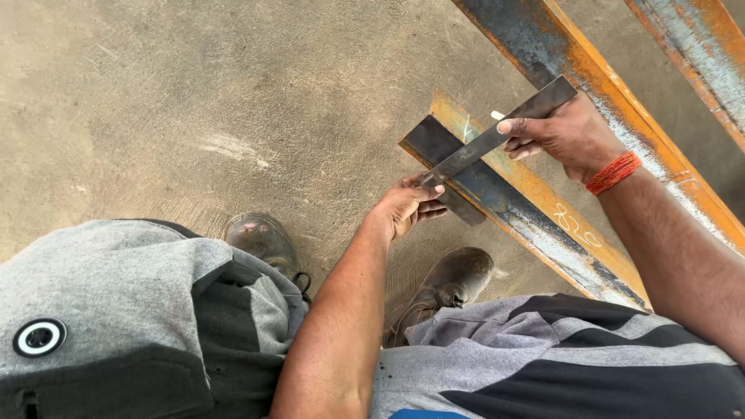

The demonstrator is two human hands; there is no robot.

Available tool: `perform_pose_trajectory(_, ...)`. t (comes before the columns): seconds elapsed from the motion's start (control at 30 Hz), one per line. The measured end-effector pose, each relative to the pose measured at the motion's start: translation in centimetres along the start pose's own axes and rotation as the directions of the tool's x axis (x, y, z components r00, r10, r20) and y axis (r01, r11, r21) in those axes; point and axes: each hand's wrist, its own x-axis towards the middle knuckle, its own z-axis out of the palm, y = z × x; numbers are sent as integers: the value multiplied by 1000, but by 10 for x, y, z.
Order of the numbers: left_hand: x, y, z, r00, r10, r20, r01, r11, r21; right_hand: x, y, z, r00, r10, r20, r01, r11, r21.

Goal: Marking cutting lines on metal beams using a square and chalk.

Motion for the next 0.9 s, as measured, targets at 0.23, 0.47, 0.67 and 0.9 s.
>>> perform_pose_trajectory(0.23,0,6,8,1000,-7,9,7,1000,-10,2,13,-2,992,-122,22,120,990,72)
perform_pose_trajectory(0.47,8,3,-5,993,18,121,-14,999,-34,0,11,3,992,-125,-16,125,990,58)
perform_pose_trajectory(0.67,21,-2,-13,989,23,146,-16,999,-50,2,16,0,989,-148,-15,148,987,61)
perform_pose_trajectory(0.9,13,1,-5,997,21,73,-21,1000,-7,17,48,-7,980,-184,77,187,982,-31)
